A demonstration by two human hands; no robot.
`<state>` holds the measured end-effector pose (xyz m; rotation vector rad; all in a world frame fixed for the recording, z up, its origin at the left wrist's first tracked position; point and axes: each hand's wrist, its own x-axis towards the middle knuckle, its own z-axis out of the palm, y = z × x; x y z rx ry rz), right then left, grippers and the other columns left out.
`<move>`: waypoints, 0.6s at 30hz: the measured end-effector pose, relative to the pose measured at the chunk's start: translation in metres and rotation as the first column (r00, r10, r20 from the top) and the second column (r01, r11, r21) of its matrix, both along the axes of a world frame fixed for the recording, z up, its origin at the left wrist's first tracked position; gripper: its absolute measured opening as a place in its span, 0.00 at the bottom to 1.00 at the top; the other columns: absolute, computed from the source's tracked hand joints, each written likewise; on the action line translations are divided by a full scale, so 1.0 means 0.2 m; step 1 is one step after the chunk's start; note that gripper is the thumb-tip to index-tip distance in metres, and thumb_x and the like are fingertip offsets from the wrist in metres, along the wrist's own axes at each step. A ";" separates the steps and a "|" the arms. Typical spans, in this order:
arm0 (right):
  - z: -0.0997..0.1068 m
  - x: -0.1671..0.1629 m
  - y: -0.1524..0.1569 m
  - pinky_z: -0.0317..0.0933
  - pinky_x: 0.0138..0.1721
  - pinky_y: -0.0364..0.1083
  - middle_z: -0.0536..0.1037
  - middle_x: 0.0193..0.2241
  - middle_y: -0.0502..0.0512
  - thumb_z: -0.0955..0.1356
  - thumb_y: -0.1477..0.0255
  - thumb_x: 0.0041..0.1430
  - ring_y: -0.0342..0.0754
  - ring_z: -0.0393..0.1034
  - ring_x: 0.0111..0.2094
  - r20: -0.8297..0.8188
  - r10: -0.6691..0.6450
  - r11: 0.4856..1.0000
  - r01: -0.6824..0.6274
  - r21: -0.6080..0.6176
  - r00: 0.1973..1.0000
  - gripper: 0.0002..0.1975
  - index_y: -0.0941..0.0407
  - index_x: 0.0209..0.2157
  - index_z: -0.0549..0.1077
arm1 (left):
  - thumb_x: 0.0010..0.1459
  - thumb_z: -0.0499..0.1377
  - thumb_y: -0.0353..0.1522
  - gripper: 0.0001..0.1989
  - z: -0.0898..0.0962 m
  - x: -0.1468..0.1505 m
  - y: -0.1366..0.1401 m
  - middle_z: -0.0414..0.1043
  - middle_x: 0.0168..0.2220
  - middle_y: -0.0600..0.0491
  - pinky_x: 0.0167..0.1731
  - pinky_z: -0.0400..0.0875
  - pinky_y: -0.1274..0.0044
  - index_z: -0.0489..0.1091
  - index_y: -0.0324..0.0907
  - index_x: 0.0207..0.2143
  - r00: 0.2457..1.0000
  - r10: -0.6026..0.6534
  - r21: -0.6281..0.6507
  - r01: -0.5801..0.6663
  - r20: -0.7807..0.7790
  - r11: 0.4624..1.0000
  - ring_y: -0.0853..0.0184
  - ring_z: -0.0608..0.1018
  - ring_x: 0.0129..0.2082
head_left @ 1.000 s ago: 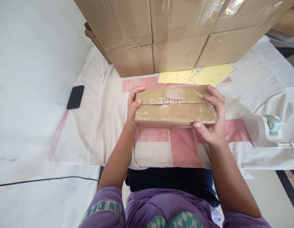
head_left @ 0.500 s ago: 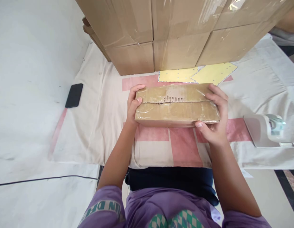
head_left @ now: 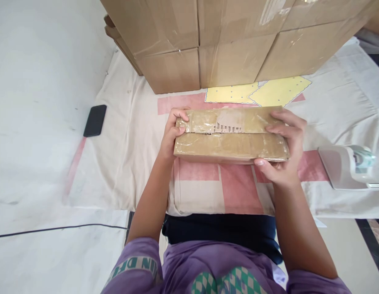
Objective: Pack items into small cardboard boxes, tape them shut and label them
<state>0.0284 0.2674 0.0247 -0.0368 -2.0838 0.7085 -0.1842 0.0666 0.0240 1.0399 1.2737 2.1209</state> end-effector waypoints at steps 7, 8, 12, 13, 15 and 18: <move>0.02 0.01 -0.01 0.60 0.59 0.77 0.67 0.55 0.58 0.71 0.48 0.55 0.72 0.62 0.61 -0.074 0.010 1.000 -0.012 -0.020 0.997 0.20 0.41 0.45 0.73 | 0.45 0.71 0.48 0.31 -0.02 -0.05 -0.07 0.68 0.51 0.50 0.46 0.75 0.64 0.70 0.52 0.50 0.996 -0.087 -0.160 0.085 -0.008 0.983 0.51 0.75 0.51; 0.02 0.00 -0.01 0.59 0.60 0.77 0.67 0.55 0.58 0.71 0.47 0.55 0.72 0.62 0.61 -0.067 0.009 1.000 -0.011 -0.026 0.998 0.20 0.41 0.46 0.73 | 0.46 0.70 0.48 0.30 -0.03 -0.04 -0.06 0.69 0.50 0.51 0.45 0.75 0.65 0.70 0.52 0.50 0.998 -0.055 -0.151 0.052 -0.016 0.987 0.52 0.76 0.50; 0.00 -0.01 -0.03 0.58 0.60 0.77 0.62 0.60 0.58 0.70 0.46 0.55 0.74 0.55 0.65 -0.075 -0.061 0.998 0.059 -0.031 0.995 0.23 0.41 0.49 0.73 | 0.56 0.65 0.49 0.23 -0.03 0.01 -0.03 0.70 0.48 0.51 0.46 0.73 0.68 0.71 0.51 0.51 0.997 0.060 -0.098 -0.064 -0.046 0.993 0.57 0.77 0.48; 0.00 -0.01 -0.03 0.59 0.59 0.77 0.61 0.62 0.57 0.70 0.46 0.55 0.74 0.53 0.66 -0.100 -0.080 0.997 0.078 -0.025 0.992 0.24 0.41 0.49 0.73 | 0.58 0.64 0.49 0.22 -0.02 0.02 -0.03 0.71 0.48 0.51 0.46 0.73 0.68 0.71 0.50 0.51 0.994 0.095 -0.093 -0.101 -0.060 0.991 0.58 0.77 0.47; -0.02 -0.01 -0.04 0.61 0.58 0.75 0.60 0.62 0.58 0.70 0.46 0.55 0.75 0.52 0.66 -0.169 -0.102 0.995 0.103 -0.005 0.980 0.25 0.43 0.50 0.75 | 0.60 0.62 0.50 0.19 0.00 0.03 -0.02 0.73 0.44 0.51 0.44 0.73 0.69 0.74 0.48 0.47 0.977 0.188 -0.104 -0.198 -0.103 0.975 0.60 0.78 0.44; -0.03 -0.01 -0.03 0.63 0.55 0.73 0.67 0.54 0.62 0.69 0.48 0.58 0.73 0.62 0.60 -0.168 -0.111 0.994 0.110 -0.017 0.980 0.22 0.45 0.49 0.76 | 0.62 0.60 0.52 0.22 0.03 0.03 -0.01 0.69 0.27 0.55 0.32 0.71 0.72 0.70 0.44 0.27 0.935 0.349 -0.171 -0.355 -0.067 0.919 0.67 0.74 0.28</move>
